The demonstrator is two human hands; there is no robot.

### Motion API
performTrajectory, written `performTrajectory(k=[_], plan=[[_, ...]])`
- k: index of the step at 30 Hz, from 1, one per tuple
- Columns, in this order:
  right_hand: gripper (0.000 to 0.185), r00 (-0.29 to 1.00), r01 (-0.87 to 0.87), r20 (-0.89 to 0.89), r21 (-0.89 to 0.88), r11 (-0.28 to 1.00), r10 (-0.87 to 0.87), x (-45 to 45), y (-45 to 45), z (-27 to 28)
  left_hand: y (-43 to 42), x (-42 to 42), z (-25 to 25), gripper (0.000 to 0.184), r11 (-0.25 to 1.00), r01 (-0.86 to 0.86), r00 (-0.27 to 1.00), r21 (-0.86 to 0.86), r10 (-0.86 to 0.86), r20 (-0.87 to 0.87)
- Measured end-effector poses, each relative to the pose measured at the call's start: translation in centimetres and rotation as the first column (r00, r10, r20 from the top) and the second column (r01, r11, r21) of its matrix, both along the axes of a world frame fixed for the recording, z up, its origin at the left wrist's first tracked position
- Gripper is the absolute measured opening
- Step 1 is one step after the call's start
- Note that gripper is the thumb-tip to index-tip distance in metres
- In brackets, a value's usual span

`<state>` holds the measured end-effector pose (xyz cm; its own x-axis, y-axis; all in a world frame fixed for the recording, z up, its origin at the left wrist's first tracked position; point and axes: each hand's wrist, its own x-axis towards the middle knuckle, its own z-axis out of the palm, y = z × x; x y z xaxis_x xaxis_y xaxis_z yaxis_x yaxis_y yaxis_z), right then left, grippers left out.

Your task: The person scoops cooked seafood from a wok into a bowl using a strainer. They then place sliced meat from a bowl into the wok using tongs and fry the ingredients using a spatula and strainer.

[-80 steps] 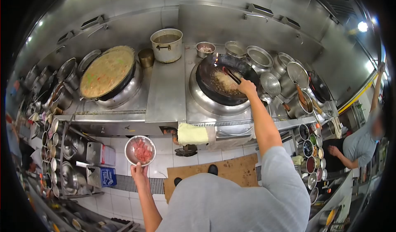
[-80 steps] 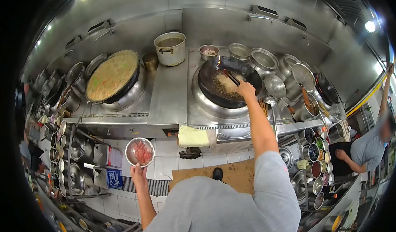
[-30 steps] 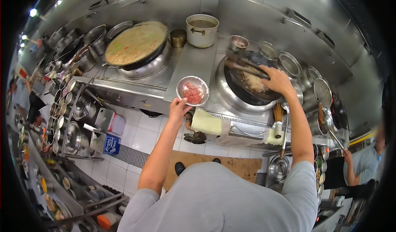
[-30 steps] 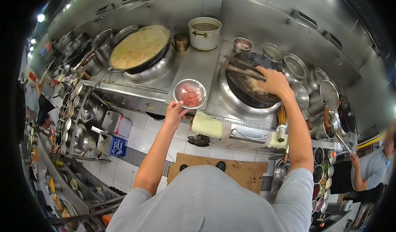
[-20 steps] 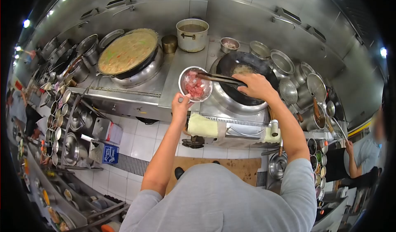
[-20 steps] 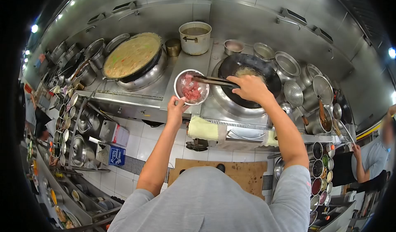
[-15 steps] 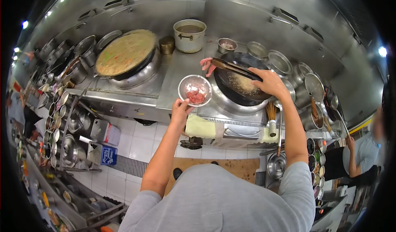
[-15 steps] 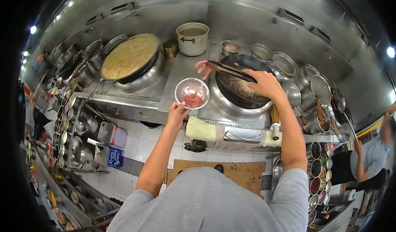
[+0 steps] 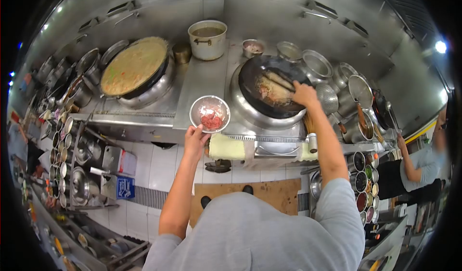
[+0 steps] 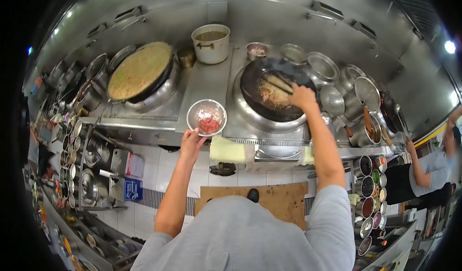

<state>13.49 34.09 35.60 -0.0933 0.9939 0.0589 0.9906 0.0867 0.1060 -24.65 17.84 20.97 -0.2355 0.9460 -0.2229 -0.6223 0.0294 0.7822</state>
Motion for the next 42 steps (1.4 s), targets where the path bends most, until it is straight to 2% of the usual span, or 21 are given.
performTrajectory(k=[1, 3, 5, 8, 10, 11, 13, 15, 17, 18, 20, 23, 25, 26, 30, 33, 35, 37, 40, 41, 42], plan=[[0.052, 0.998, -0.057, 0.017, 0.093, 0.994, 0.055, -0.4, -0.8, 1.1, -0.4, -0.3, -0.4, 0.019, 1.000, -0.015, 1.000, -0.021, 0.015, -0.004], [0.055, 0.968, -0.243, -0.021, 0.147, 0.959, 0.249, -1.3, -2.8, 3.8, -0.1, -1.4, -0.5, 0.019, 0.999, -0.005, 1.000, 0.041, 0.005, -0.022], [0.059, 0.891, -0.444, -0.054, 0.114, 0.889, 0.451, -3.2, -5.2, 6.0, 0.7, -2.1, -0.9, 0.019, 0.999, -0.019, 0.998, 0.045, 0.022, -0.062], [0.058, 0.824, -0.563, -0.077, 0.007, 0.826, 0.562, -7.3, -9.0, 7.9, 1.8, -1.6, 1.3, 0.019, 0.995, -0.036, 0.996, 0.097, 0.044, -0.082], [0.056, 0.799, -0.594, -0.075, 0.052, 0.803, 0.596, -9.1, -10.0, 7.0, 1.9, -0.4, 3.5, 0.019, 0.969, -0.035, 0.981, 0.246, 0.080, -0.177], [0.054, 0.781, -0.614, -0.076, 0.086, 0.785, 0.620, -9.4, -10.0, 6.2, 1.8, 0.3, 4.4, 0.019, 0.968, -0.023, 0.982, 0.248, 0.069, -0.177], [0.053, 0.781, -0.615, -0.090, 0.063, 0.786, 0.618, -9.9, -9.2, 5.6, 1.4, 1.3, 5.6, 0.020, 0.946, -0.004, 0.904, 0.325, 0.142, -0.403], [0.051, 0.772, -0.628, -0.101, 0.039, 0.778, 0.628, -9.8, -9.1, 6.0, 1.4, 1.3, 5.4, 0.020, 0.943, -0.014, 0.906, 0.334, 0.153, -0.394], [0.049, 0.816, -0.563, -0.152, 0.009, 0.826, 0.558, -9.5, -9.5, 7.0, 1.7, 0.5, 4.4, 0.020, 0.981, 0.021, 0.985, 0.191, 0.013, -0.175], [0.049, 0.799, -0.578, -0.152, 0.075, 0.813, 0.582, -9.2, -9.7, 7.0, 1.6, 0.4, 4.0, 0.020, 0.982, 0.013, 0.985, 0.189, 0.019, -0.171], [0.049, 0.815, -0.568, -0.114, 0.039, 0.822, 0.568, -8.9, -9.8, 7.2, 1.6, 0.4, 3.3, 0.020, 0.982, -0.041, 0.995, 0.185, 0.057, -0.086], [0.049, 0.840, -0.542, -0.060, -0.033, 0.840, 0.539, -8.0, -9.7, 6.7, 2.2, 0.3, 2.4, 0.020, 0.982, -0.037, 0.995, 0.188, 0.054, -0.085], [0.048, 0.802, -0.579, -0.205, -0.035, 0.815, 0.561, -8.0, -9.9, 7.1, 2.7, 0.8, 2.3, 0.019, 0.985, -0.027, 0.994, 0.170, 0.044, -0.100], [0.052, 0.769, -0.600, -0.236, 0.051, 0.798, 0.594, -7.6, -9.6, 6.6, 2.7, 1.0, 2.1, 0.019, 0.990, -0.017, 0.993, 0.143, 0.034, -0.117], [0.047, 0.791, -0.576, -0.244, 0.014, 0.818, 0.561, -5.9, -8.6, 5.0, 3.9, 2.4, 0.7, 0.018, 0.994, 0.053, 0.996, 0.099, -0.046, -0.071], [0.047, 0.862, -0.488, -0.191, -0.062, 0.871, 0.469, -2.6, -6.9, 3.8, 4.0, 3.3, 0.2, 0.017, 0.994, 0.073, 0.997, 0.080, -0.069, -0.047], [0.048, 0.878, -0.391, -0.289, 0.030, 0.920, 0.383, 0.1, -6.5, 4.6, 3.4, 3.6, -0.3, 0.018, 0.996, 0.077, 0.996, 0.047, -0.075, -0.049], [0.049, 0.909, -0.289, -0.304, 0.037, 0.957, 0.286, 2.4, -6.0, 6.1, 2.6, 3.6, -0.8, 0.019, 0.996, 0.081, 0.995, 0.023, -0.079, -0.054], [0.049, 0.958, -0.101, -0.269, 0.022, 0.995, 0.104, 5.4, -2.8, 5.4, 1.5, 3.5, -1.6, 0.019, 0.998, 0.059, 0.998, -0.010, -0.059, -0.027], [0.049, 0.957, -0.098, -0.273, 0.025, 0.995, 0.101, 5.9, -1.4, 4.6, 1.2, 3.4, -1.6, 0.019, 0.998, 0.063, 0.998, -0.007, -0.063, -0.032], [0.049, 0.976, -0.040, -0.212, 0.038, 0.999, 0.047, 6.3, -0.1, 3.7, 0.7, 3.4, -1.5, 0.019, 0.999, 0.040, 0.999, -0.024, -0.041, -0.014]])
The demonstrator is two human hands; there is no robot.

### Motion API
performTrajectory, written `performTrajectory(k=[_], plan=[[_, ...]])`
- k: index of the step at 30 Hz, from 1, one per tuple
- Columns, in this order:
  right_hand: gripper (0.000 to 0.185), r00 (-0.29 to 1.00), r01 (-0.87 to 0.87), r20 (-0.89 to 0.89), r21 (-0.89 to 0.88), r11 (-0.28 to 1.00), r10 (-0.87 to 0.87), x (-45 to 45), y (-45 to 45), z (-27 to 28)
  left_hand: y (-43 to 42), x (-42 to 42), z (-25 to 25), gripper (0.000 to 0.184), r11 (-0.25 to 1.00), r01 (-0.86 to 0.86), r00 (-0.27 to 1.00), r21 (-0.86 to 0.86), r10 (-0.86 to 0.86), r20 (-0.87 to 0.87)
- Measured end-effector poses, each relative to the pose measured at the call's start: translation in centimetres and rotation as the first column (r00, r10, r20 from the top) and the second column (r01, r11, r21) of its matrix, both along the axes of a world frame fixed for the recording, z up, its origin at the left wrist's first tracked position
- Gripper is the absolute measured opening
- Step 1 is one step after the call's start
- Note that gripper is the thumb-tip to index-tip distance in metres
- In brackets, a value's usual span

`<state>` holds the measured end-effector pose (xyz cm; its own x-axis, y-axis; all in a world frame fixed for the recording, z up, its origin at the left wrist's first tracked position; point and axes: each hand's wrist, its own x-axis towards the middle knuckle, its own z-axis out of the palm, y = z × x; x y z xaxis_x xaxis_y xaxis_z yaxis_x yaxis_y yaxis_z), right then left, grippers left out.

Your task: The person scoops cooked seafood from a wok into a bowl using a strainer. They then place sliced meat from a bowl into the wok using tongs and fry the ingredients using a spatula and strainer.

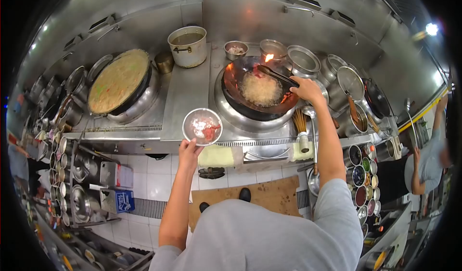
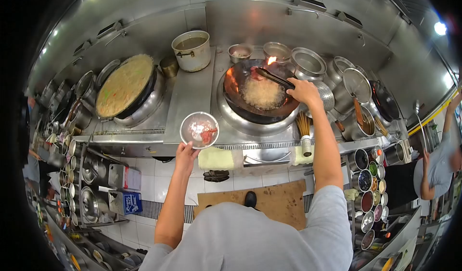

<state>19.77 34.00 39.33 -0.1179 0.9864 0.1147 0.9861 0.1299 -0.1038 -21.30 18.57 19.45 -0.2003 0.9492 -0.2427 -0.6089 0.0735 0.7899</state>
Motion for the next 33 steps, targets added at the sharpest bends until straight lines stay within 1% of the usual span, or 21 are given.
performTrajectory(k=[1, 2, 3, 5, 6, 8, 10, 11, 12, 14, 17, 19, 20, 21, 22, 24, 25, 27, 28, 30, 33], plan=[[0.049, 0.996, 0.060, 0.061, 0.019, 0.998, -0.061, 0.4, 1.3, -0.8, -0.4, -0.1, 0.0, 0.019, 1.000, -0.023, 1.000, -0.017, 0.023, 0.017], [0.046, 0.987, 0.134, 0.092, -0.047, 0.990, -0.129, -0.2, 2.5, -1.2, -0.7, -0.4, -0.2, 0.018, 1.000, -0.015, 1.000, -0.014, 0.015, 0.009], [0.054, 0.969, 0.213, 0.152, -0.130, 0.968, -0.193, -0.5, 4.8, -2.9, -0.9, -0.6, -0.4, 0.018, 1.000, -0.012, 1.000, -0.014, 0.012, 0.010], [0.056, 0.965, 0.239, 0.165, -0.217, 0.946, -0.206, 0.0, 8.0, -7.2, -1.7, -1.1, -0.4, 0.015, 0.999, -0.003, 1.000, 0.040, 0.004, -0.028], [0.056, 0.965, 0.239, 0.162, -0.212, 0.948, -0.207, 0.6, 8.4, -7.5, -2.0, -1.5, -0.1, 0.015, 1.000, 0.001, 0.999, 0.009, -0.001, -0.050], [0.058, 0.949, 0.313, -0.003, -0.131, 0.941, -0.316, 0.6, 8.7, -7.8, -2.4, -2.3, 0.7, 0.015, 1.000, -0.026, 0.998, 0.009, 0.026, -0.048], [0.059, 0.965, 0.246, -0.090, -0.006, 0.969, -0.246, 1.1, 9.1, -7.2, -3.5, -3.1, 0.6, 0.014, 0.997, -0.071, 0.997, -0.023, 0.070, -0.044], [0.061, 0.980, 0.195, -0.051, 0.013, 0.981, -0.194, -0.4, 7.1, -4.2, -3.2, -3.6, 0.6, 0.014, 0.996, -0.084, 0.995, -0.043, 0.082, -0.050], [0.059, 0.999, 0.050, -0.019, 0.059, 0.997, -0.049, -0.8, 6.4, -3.4, -3.2, -4.5, 0.5, 0.013, 0.991, -0.112, 0.992, -0.067, 0.108, -0.058], [0.061, 0.978, -0.206, 0.002, 0.108, 0.972, 0.208, -3.3, 3.2, -0.9, -2.8, -5.2, 0.6, 0.013, 0.991, -0.131, 0.991, 0.003, 0.131, -0.041], [0.058, 0.842, -0.531, -0.068, 0.076, 0.844, 0.535, -9.2, -3.7, 3.0, -0.9, -6.0, 0.6, 0.015, 0.989, -0.135, 0.987, 0.062, 0.140, -0.083], [0.057, 0.817, -0.576, 0.020, -0.008, 0.817, 0.576, -12.3, -7.2, 4.1, -0.2, -4.8, 3.2, 0.018, 0.980, -0.137, 0.966, 0.144, 0.164, -0.201], [0.059, 0.832, -0.538, 0.102, -0.089, 0.838, 0.545, -13.8, -8.5, 4.5, 0.2, -4.3, 3.7, 0.021, 0.968, -0.160, 0.931, 0.193, 0.213, -0.297], [0.057, 0.783, -0.614, 0.125, 0.002, 0.789, 0.609, -14.3, -8.9, 3.4, 0.3, -3.5, 4.6, 0.021, 0.969, -0.147, 0.934, 0.198, 0.202, -0.296], [0.055, 0.793, -0.595, 0.154, -0.016, 0.804, 0.590, -15.1, -9.2, 2.9, 0.3, -2.7, 5.5, 0.021, 0.940, -0.170, 0.888, 0.297, 0.276, -0.368], [0.054, 0.807, -0.564, 0.187, -0.033, 0.825, 0.560, -15.3, -9.4, 2.6, 0.4, -1.8, 5.8, 0.022, 0.911, -0.172, 0.847, 0.375, 0.331, -0.415], [0.051, 0.816, -0.567, 0.130, -0.010, 0.824, 0.563, -15.0, -9.2, 2.6, 0.4, -1.3, 5.9, 0.022, 0.894, -0.172, 0.825, 0.413, 0.360, -0.436], [0.048, 0.817, -0.574, 0.082, 0.018, 0.819, 0.571, -14.6, -9.2, 3.2, 1.0, -1.4, 4.7, 0.021, 0.955, -0.131, 0.945, 0.266, 0.201, -0.258], [0.046, 0.831, -0.556, 0.017, 0.036, 0.831, 0.556, -14.4, -9.9, 3.6, 1.4, -1.4, 4.2, 0.021, 0.953, -0.132, 0.946, 0.272, 0.203, -0.253], [0.043, 0.825, -0.559, -0.062, 0.058, 0.827, 0.562, -13.2, -10.1, 1.9, 1.8, -0.5, 3.8, 0.020, 0.973, -0.092, 0.991, 0.212, 0.111, -0.079], [0.048, 0.887, -0.460, -0.037, -0.168, 0.872, 0.460, -11.0, -8.4, -2.9, 3.5, 1.2, 3.1, 0.018, 0.994, -0.017, 0.999, 0.108, 0.020, -0.026]])
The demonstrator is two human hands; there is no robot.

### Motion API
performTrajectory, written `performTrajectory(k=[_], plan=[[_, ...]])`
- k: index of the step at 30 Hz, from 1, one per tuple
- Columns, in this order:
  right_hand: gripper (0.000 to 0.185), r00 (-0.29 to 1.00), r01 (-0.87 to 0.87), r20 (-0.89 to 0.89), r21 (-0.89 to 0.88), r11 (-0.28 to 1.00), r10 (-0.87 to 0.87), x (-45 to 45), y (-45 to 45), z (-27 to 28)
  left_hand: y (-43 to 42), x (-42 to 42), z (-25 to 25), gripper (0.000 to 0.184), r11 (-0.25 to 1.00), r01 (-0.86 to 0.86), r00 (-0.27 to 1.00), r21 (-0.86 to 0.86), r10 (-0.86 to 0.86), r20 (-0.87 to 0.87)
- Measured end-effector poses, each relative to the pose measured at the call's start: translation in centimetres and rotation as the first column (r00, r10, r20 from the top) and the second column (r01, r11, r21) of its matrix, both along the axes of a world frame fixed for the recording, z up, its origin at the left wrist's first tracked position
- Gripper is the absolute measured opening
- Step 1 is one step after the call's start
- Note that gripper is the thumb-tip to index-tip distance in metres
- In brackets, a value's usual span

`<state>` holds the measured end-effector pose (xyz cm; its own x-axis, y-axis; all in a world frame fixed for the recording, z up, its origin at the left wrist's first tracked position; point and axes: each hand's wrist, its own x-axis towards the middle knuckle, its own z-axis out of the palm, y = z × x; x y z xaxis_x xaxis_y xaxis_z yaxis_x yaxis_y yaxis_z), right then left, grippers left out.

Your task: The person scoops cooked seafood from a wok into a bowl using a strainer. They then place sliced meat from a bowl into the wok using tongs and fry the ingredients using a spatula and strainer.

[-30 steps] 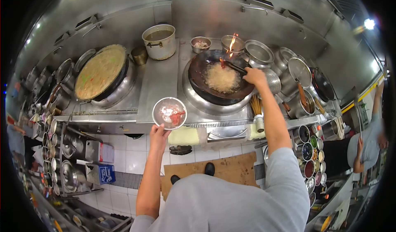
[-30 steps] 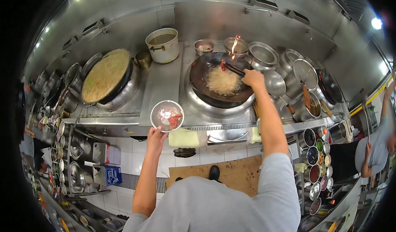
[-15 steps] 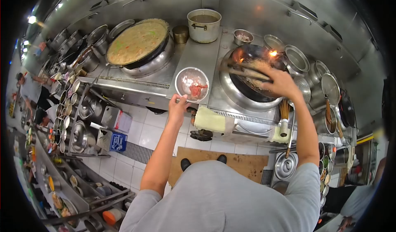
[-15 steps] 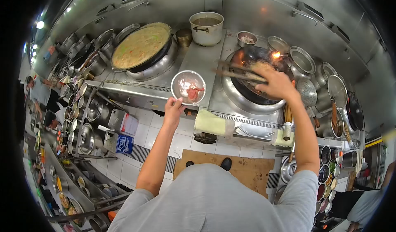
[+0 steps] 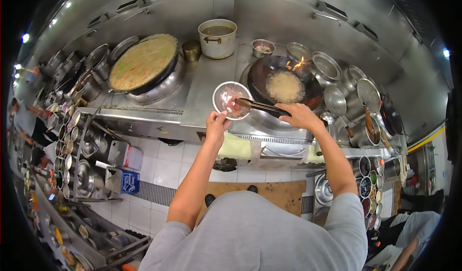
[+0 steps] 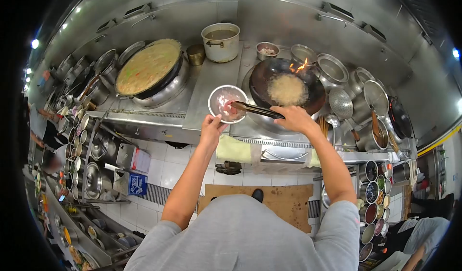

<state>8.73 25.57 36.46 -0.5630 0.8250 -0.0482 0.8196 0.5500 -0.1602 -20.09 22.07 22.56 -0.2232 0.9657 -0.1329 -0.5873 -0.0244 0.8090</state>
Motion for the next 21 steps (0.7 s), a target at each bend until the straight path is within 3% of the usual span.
performTrajectory(k=[2, 5, 6, 9, 11, 13, 16, 18, 20, 21], plan=[[0.049, 0.997, 0.037, -0.067, -0.019, 0.999, -0.038, 2.2, 0.7, 0.3, 0.1, 1.0, 0.0, 0.017, 1.000, 0.006, 1.000, -0.015, -0.006, 0.003], [0.049, 0.961, 0.231, -0.162, 0.016, 0.973, -0.225, 6.9, 0.7, 1.8, -0.5, 0.9, -1.7, 0.017, 0.994, 0.036, 0.999, -0.101, -0.035, 0.011], [0.049, 0.962, 0.222, -0.183, 0.092, 0.971, -0.203, 9.0, 0.9, 1.8, -0.9, 0.6, -2.1, 0.017, 0.994, 0.040, 0.999, -0.105, -0.040, 0.003], [0.048, 0.882, 0.467, 0.027, 0.074, 0.881, -0.470, 12.3, 0.4, 4.1, -2.3, -0.2, -3.0, 0.016, 0.994, 0.038, 0.999, -0.100, -0.036, 0.020], [0.048, 0.834, 0.534, 0.116, 0.078, 0.842, -0.540, 13.7, 1.5, 3.4, -2.8, -1.0, -3.7, 0.016, 0.994, 0.056, 0.998, -0.090, -0.054, 0.029], [0.050, 0.746, 0.626, 0.240, 0.065, 0.777, -0.621, 14.5, 4.7, 0.2, -3.2, -1.6, -3.9, 0.017, 0.996, 0.048, 0.999, -0.071, -0.046, 0.026], [0.049, 0.701, 0.685, 0.290, -0.018, 0.728, -0.652, 15.6, 9.5, -5.7, -3.5, -1.5, -3.1, 0.018, 0.996, 0.069, 0.997, -0.061, -0.068, 0.022], [0.052, 0.665, 0.726, 0.271, -0.015, 0.688, -0.696, 15.2, 9.9, -4.9, -3.9, -2.1, -2.7, 0.017, 0.995, 0.065, 0.998, -0.078, -0.065, 0.002], [0.053, 0.631, 0.766, 0.128, 0.052, 0.641, -0.765, 14.9, 9.4, -3.3, -4.9, -2.8, -2.6, 0.015, 0.993, 0.044, 0.999, -0.113, -0.046, -0.013], [0.054, 0.665, 0.734, 0.100, 0.096, 0.673, -0.740, 14.6, 8.8, -2.3, -4.9, -2.9, -2.3, 0.015, 0.995, 0.033, 0.999, -0.095, -0.034, -0.003]])
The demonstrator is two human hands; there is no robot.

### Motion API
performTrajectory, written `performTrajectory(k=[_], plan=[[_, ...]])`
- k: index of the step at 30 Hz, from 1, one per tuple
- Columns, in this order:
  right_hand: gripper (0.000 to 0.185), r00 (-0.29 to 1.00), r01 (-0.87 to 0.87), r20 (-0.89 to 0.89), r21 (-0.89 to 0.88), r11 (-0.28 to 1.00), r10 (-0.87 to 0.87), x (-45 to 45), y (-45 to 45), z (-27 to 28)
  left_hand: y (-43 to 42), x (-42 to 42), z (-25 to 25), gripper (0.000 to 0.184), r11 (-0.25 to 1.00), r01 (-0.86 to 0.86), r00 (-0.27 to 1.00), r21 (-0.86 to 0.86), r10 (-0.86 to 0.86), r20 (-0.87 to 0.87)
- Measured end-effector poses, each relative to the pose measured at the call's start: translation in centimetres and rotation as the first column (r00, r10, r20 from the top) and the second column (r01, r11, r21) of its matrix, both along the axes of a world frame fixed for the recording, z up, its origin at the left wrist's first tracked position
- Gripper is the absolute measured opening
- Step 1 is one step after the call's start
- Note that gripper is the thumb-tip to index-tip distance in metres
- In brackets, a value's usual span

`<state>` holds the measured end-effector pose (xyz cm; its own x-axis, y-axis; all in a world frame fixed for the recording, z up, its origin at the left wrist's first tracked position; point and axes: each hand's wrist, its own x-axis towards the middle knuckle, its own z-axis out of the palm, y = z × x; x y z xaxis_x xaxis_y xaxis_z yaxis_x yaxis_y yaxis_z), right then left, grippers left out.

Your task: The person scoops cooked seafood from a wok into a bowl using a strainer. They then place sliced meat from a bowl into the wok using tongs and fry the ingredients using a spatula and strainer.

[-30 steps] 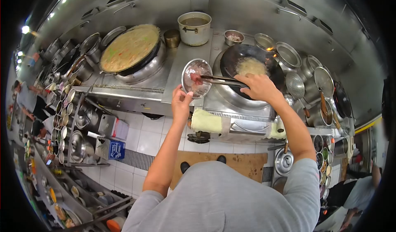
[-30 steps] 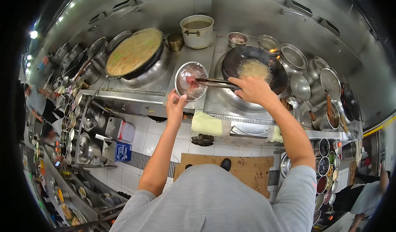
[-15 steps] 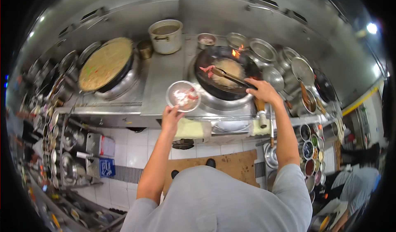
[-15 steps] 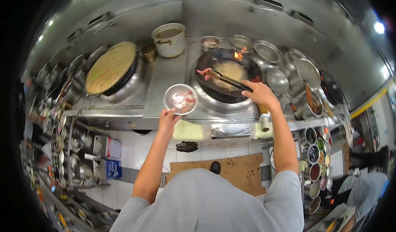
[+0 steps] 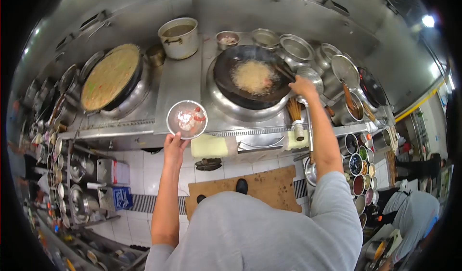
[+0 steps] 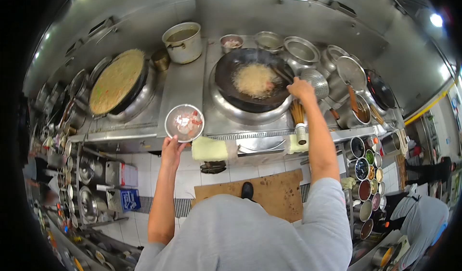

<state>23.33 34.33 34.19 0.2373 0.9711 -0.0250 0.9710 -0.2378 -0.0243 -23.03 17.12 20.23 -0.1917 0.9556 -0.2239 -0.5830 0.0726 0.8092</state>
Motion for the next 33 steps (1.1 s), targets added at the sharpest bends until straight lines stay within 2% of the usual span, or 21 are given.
performTrajectory(k=[3, 5, 7, 8, 10, 11, 12, 13, 15, 17, 19, 21, 23, 24, 26, 29, 31, 32, 33], plan=[[0.053, 0.962, -0.271, 0.002, 0.127, 0.954, 0.273, -3.1, -2.3, 3.4, 0.2, -1.5, -0.9, 0.015, 0.998, -0.056, 0.998, -0.008, 0.056, -0.022], [0.051, 0.869, -0.489, 0.008, 0.166, 0.856, 0.495, -7.1, -5.2, 5.9, 0.9, -1.8, -1.4, 0.017, 0.997, -0.075, 0.995, -0.001, 0.075, -0.062], [0.050, 0.730, -0.675, 0.029, 0.190, 0.713, 0.683, -10.7, -7.7, 7.0, 1.0, -0.7, 1.2, 0.017, 0.997, -0.082, 0.991, 0.013, 0.083, -0.105], [0.051, 0.692, -0.719, 0.086, 0.166, 0.675, 0.716, -12.4, -8.8, 7.3, 1.3, -0.3, 1.4, 0.017, 0.996, -0.084, 0.990, 0.014, 0.085, -0.108], [0.053, 0.656, -0.755, 0.142, 0.141, 0.641, 0.741, -15.1, -10.5, 7.2, 1.8, 0.5, 1.5, 0.020, 0.981, -0.115, 0.953, 0.156, 0.153, -0.261], [0.054, 0.628, -0.778, 0.202, 0.141, 0.612, 0.752, -16.0, -11.0, 6.9, 1.9, 1.0, 1.6, 0.020, 0.981, -0.112, 0.953, 0.158, 0.151, -0.262], [0.055, 0.595, -0.802, 0.261, 0.140, 0.581, 0.760, -16.7, -11.4, 6.7, 2.1, 1.4, 1.7, 0.021, 0.954, -0.148, 0.888, 0.259, 0.244, -0.389], [0.055, 0.596, -0.802, 0.263, 0.142, 0.581, 0.759, -17.0, -11.6, 6.3, 2.2, 1.8, 1.7, 0.022, 0.917, -0.169, 0.799, 0.362, 0.342, -0.495], [0.053, 0.604, -0.792, 0.330, 0.150, 0.592, 0.725, -17.6, -11.9, 5.0, 1.7, 2.9, 3.0, 0.022, 0.915, -0.190, 0.788, 0.357, 0.359, -0.501], [0.051, 0.604, -0.795, 0.341, 0.186, 0.578, 0.721, -18.1, -12.3, 4.0, 1.5, 3.7, 3.4, 0.021, 0.922, -0.240, 0.878, 0.305, 0.340, -0.337], [0.047, 0.609, -0.780, 0.368, 0.116, 0.615, 0.703, -18.1, -12.5, 3.2, 1.7, 3.8, 2.5, 0.021, 0.942, -0.232, 0.901, 0.244, 0.302, -0.310], [0.044, 0.648, -0.744, 0.356, 0.106, 0.659, 0.674, -16.9, -12.2, 3.1, 2.3, 3.8, 0.9, 0.021, 0.960, -0.212, 0.923, 0.184, 0.258, -0.284], [0.043, 0.727, -0.681, 0.275, 0.171, 0.712, 0.630, -14.4, -11.8, 3.7, 2.4, 3.2, -1.0, 0.021, 0.986, -0.151, 0.976, 0.064, 0.159, -0.150], [0.045, 0.785, -0.617, 0.212, 0.170, 0.769, 0.582, -13.3, -12.1, 4.8, 2.0, 2.9, -1.5, 0.020, 0.985, -0.150, 0.979, 0.082, 0.159, -0.127], [0.045, 0.829, -0.551, 0.225, 0.172, 0.817, 0.512, -9.9, -11.6, 5.2, 1.4, 2.4, -2.4, 0.019, 0.983, -0.168, 0.976, 0.073, 0.177, -0.131], [0.044, 0.891, -0.430, 0.229, 0.151, 0.890, 0.392, -5.6, -10.4, 5.2, 0.5, 2.1, -2.6, 0.018, 0.992, -0.111, 0.988, 0.063, 0.116, -0.099], [0.041, 0.918, -0.345, 0.247, 0.103, 0.933, 0.312, -2.6, -8.3, 2.2, -0.3, 2.2, -1.5, 0.017, 0.996, -0.084, 0.994, 0.003, 0.084, -0.076], [0.043, 0.930, -0.296, 0.231, 0.008, 0.955, 0.286, -1.2, -6.7, -0.3, -0.6, 2.1, -1.7, 0.016, 0.999, -0.049, 0.995, -0.013, 0.047, -0.082], [0.043, 0.933, -0.292, 0.224, 0.005, 0.956, 0.283, -0.1, -6.2, -3.2, -1.0, 2.6, -1.7, 0.016, 0.999, -0.044, 0.995, -0.017, 0.043, -0.088]])
